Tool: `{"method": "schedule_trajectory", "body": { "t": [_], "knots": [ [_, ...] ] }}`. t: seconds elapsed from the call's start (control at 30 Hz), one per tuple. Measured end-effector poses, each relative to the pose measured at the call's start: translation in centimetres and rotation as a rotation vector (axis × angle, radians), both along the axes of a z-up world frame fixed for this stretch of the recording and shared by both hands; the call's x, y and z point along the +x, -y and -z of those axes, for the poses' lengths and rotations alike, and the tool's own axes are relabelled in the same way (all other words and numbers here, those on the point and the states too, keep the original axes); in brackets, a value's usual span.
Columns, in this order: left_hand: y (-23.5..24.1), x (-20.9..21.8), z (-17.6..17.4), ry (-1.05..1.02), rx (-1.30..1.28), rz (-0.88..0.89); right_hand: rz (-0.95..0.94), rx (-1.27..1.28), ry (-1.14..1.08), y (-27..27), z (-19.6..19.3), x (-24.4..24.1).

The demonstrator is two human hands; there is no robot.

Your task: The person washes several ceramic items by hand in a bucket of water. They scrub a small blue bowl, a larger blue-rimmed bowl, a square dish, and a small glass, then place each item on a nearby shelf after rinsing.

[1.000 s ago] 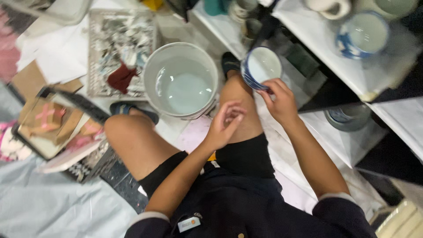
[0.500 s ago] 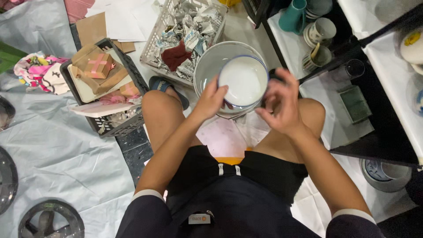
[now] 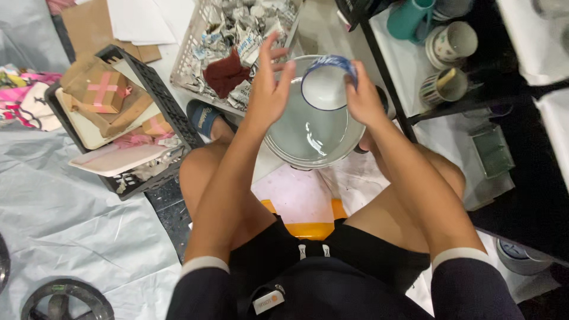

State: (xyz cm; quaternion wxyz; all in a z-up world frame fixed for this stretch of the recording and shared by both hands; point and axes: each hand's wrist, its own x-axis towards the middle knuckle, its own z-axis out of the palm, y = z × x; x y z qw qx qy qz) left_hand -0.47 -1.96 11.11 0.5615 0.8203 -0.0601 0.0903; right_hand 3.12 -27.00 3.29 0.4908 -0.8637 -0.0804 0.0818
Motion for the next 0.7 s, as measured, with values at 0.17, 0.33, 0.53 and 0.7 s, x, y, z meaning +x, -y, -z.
{"method": "schedule_trajectory", "body": {
  "t": [0.17,0.33,0.53,0.7],
  "knots": [
    [-0.3,0.5,4.9,-0.082,0.769,0.014,-0.131,-0.209,0.244,-1.7,7.7,2.1],
    [-0.5,2.1,4.7,-0.114,0.738,-0.005,-0.106,-0.251,0.210,-2.5,13.7,2.3],
    [-0.7,3.0,3.8,-0.101,0.669,-0.113,0.006,-0.201,0.041,-2.3,21.8,1.3],
    [-0.3,3.0,4.6,-0.121,0.697,-0.088,-0.102,-0.337,-0.200,-1.6,26.2,0.8]
  ]
}}
